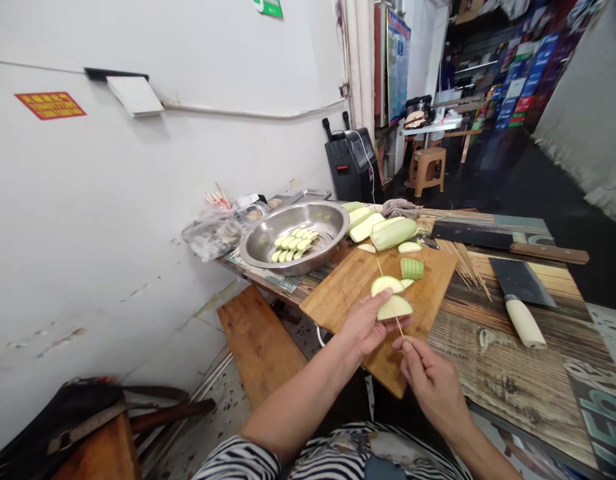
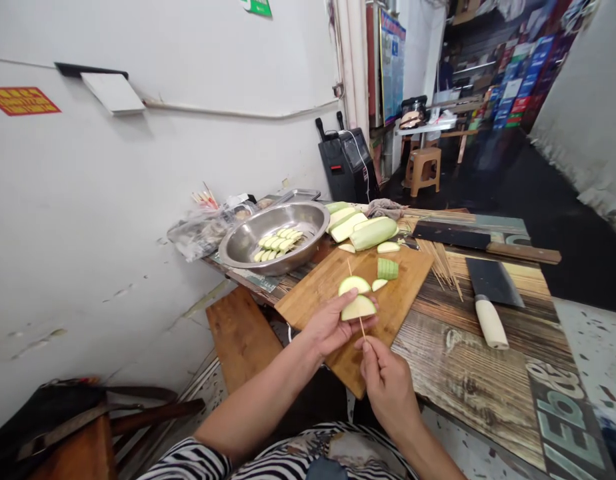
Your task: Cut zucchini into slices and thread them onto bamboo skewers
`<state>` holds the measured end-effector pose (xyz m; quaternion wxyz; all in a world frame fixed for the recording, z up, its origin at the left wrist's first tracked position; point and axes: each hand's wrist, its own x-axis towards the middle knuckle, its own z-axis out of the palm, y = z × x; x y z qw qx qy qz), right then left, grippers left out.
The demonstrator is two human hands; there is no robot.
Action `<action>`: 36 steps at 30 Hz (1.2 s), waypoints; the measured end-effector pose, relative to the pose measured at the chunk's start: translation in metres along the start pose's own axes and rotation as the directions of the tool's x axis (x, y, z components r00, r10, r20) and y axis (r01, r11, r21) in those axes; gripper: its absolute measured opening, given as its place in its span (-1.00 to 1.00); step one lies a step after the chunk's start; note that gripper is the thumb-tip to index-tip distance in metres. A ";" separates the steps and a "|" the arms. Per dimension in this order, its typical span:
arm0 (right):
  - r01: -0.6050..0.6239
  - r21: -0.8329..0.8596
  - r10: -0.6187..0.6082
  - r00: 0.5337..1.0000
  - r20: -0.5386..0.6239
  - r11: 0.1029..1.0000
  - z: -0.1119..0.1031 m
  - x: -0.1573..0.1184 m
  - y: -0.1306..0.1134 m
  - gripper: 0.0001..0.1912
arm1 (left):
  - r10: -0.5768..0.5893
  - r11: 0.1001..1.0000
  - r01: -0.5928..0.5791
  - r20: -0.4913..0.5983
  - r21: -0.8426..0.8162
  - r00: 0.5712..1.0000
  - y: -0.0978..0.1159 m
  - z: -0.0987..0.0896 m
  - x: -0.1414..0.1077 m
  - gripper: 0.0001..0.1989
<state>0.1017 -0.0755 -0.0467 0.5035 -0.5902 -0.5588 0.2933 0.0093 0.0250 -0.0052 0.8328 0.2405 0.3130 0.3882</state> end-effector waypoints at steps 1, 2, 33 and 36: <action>0.005 -0.001 -0.005 1.000 -0.004 1.000 0.000 0.000 0.000 -0.64 | -0.013 1.000 0.013 -0.005 -0.002 1.000 0.000 0.001 0.000 -0.77; 0.009 -0.005 -0.009 1.000 -0.008 1.000 0.000 0.000 0.000 -0.65 | -0.021 1.000 0.021 -0.014 -0.003 1.000 0.000 0.002 0.001 -0.79; 0.146 -0.169 -0.152 0.988 -0.019 0.975 -0.012 -0.004 -0.006 -0.69 | 0.106 0.994 -0.106 0.097 0.000 0.990 0.021 0.002 0.001 -0.71; 0.154 -0.186 -0.159 0.987 -0.018 0.971 -0.011 -0.004 -0.004 -0.69 | 0.150 0.987 -0.152 0.040 0.054 0.988 0.018 0.005 -0.001 -0.77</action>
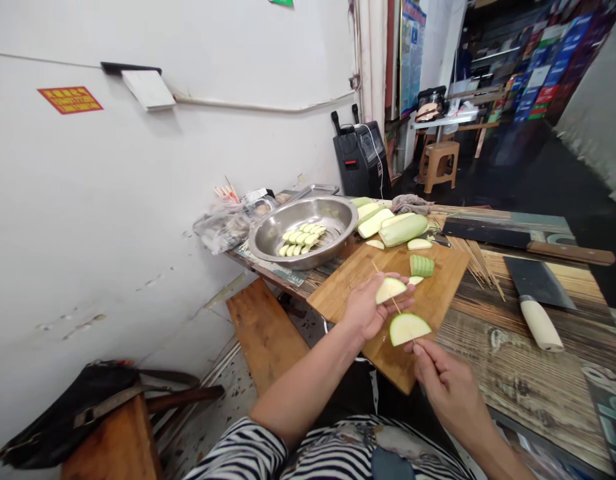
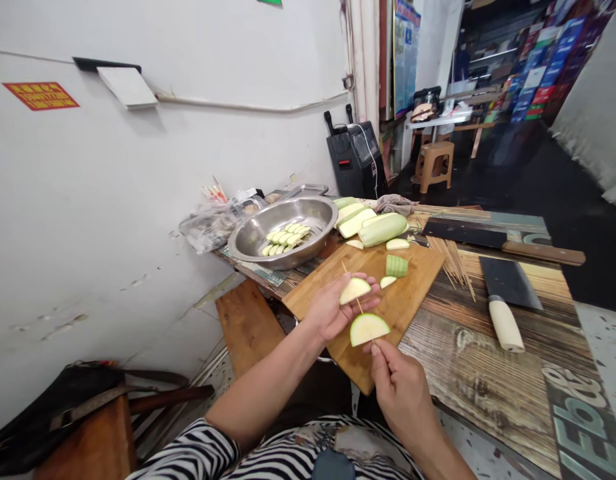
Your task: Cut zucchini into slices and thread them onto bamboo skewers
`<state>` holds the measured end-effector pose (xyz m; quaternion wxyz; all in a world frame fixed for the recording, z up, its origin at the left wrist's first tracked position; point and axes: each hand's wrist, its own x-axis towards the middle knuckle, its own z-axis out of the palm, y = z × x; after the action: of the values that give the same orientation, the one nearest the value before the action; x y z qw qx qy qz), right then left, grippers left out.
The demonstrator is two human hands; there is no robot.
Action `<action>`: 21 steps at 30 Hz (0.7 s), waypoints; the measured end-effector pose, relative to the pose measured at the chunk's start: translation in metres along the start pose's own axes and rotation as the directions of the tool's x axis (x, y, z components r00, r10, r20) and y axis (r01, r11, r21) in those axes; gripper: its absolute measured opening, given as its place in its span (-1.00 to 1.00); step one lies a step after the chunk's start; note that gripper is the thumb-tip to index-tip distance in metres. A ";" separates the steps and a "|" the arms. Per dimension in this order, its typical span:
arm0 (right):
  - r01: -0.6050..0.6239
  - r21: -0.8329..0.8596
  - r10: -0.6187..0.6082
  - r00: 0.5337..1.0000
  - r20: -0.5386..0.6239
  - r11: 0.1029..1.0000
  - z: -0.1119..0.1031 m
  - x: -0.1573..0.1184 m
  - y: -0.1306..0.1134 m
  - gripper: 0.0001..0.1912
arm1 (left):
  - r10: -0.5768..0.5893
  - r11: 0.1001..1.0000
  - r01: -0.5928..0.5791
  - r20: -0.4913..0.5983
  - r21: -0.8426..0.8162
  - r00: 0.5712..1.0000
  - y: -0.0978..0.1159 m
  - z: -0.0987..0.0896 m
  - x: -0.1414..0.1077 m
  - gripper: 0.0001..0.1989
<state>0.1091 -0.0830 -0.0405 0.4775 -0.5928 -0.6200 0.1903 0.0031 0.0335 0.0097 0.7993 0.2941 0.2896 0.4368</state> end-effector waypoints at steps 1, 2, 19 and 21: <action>0.005 -0.010 -0.005 1.000 -0.001 1.000 0.000 -0.001 0.001 -0.69 | 0.008 1.000 -0.007 -0.024 0.015 1.000 -0.001 0.001 0.000 -0.79; 0.011 -0.021 -0.011 1.000 -0.005 1.000 0.001 -0.001 0.001 -0.70 | 0.015 1.000 -0.014 -0.046 0.028 0.999 -0.001 0.002 -0.001 -0.80; -0.261 0.047 0.265 0.951 -0.159 0.964 -0.030 -0.003 0.025 -0.65 | 0.177 0.878 -0.184 0.058 0.442 0.982 0.000 -0.007 0.033 -0.73; -0.342 0.119 0.359 0.917 -0.176 0.932 -0.039 -0.006 0.033 -0.63 | 0.281 0.708 -0.338 0.192 0.621 0.940 0.004 -0.013 0.054 -0.61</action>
<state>0.1581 -0.0936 -0.0505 0.5189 -0.6890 -0.4453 0.2405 0.0158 0.0851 -0.0072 0.5755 0.6127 0.3351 0.4255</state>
